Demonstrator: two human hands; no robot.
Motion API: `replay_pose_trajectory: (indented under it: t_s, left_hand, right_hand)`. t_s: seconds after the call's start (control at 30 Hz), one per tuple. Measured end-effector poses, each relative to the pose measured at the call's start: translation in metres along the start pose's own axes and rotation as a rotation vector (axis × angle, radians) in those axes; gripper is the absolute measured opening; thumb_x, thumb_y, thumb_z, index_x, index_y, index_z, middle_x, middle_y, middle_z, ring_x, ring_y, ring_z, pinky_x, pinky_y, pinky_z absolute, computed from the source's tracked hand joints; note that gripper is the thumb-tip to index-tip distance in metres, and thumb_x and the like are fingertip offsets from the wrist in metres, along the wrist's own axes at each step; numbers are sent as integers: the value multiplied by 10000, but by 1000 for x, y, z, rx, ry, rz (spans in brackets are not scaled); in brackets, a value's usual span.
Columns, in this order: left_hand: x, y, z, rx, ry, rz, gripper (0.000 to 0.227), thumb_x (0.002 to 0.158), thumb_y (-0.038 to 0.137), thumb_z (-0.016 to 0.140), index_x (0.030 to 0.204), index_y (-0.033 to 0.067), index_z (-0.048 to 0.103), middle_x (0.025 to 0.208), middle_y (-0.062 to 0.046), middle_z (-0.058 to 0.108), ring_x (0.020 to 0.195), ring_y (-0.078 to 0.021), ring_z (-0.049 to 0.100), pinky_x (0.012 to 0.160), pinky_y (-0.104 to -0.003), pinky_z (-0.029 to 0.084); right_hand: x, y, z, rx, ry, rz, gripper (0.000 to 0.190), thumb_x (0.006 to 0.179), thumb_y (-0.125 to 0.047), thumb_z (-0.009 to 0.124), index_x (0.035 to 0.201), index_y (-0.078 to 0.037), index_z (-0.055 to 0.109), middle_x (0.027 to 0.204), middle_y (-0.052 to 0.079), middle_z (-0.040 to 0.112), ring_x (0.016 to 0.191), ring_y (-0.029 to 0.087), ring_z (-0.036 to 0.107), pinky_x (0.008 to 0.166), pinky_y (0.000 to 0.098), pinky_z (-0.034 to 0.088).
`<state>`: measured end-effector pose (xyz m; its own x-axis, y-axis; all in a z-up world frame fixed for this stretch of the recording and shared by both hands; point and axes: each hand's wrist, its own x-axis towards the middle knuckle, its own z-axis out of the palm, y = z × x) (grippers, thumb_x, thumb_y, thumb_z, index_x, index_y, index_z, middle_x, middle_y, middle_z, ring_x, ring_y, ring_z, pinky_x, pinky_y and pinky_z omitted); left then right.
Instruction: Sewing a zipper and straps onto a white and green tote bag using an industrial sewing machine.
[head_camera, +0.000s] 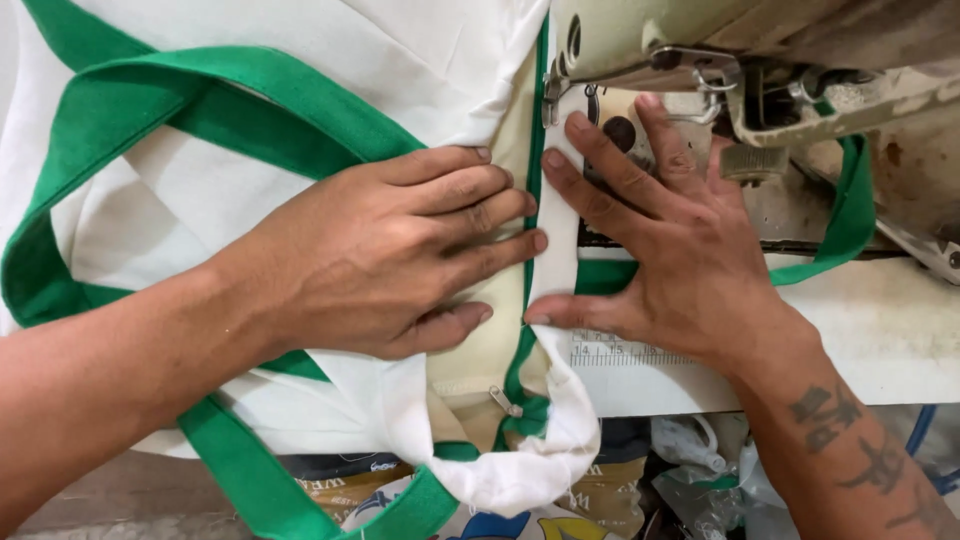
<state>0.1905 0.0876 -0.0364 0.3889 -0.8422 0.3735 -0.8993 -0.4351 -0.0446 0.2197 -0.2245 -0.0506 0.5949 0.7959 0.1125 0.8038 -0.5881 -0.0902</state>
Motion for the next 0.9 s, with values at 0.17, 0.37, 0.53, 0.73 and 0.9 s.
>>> replay_pose_trajectory:
  t_s: [0.17, 0.37, 0.53, 0.73, 0.9]
  left_hand:
    - [-6, -4, 9, -18, 9, -10, 595, 1107, 503, 561, 1485, 73, 719, 1432, -143, 666, 1366, -309, 591, 1236, -450, 424]
    - [-14, -9, 18, -3, 53, -26, 581, 1101, 492, 570, 1470, 78, 742, 1402, -119, 678, 1307, -290, 617, 1212, -438, 442]
    - [-17, 1, 9, -243, -74, -122, 761, 1096, 650, 411, 1492, 50, 661, 1499, -227, 600, 1444, -416, 475, 1261, -545, 296]
    - [-13, 113, -47, -23, -279, -48, 540, 1005, 515, 473, 1113, 75, 766, 1209, -227, 710, 1262, -453, 603, 1362, -639, 249]
    - [0, 204, -6, 307, -125, -109, 200, 865, 38, 510, 871, 76, 707, 749, -162, 686, 609, -285, 622, 775, -449, 562]
  right_hand:
    - [4, 0, 3, -31, -33, 55, 1174, 835, -932, 771, 1785, -403, 329, 1865, -136, 245, 1759, 399, 288, 1060, 862, 516]
    - [5, 1, 16, -13, -26, 120, 1283, 783, -874, 848, 1789, -277, 320, 1821, -28, 420, 1690, 459, 369, 1038, 691, 594]
    - [14, -7, 22, -155, -79, 253, 1409, 732, -962, 772, 1782, -164, 277, 1769, 160, 501, 1599, 390, 512, 787, 579, 641]
    - [-27, -79, -17, 318, 349, 473, 476, 1100, -211, 849, 1443, 44, 639, 1452, 220, 688, 1277, 311, 640, 1066, 395, 543]
    - [-32, -127, -20, 515, 23, 853, 318, 925, -367, 850, 1119, -120, 800, 799, -12, 828, 653, 93, 707, 645, 283, 561]
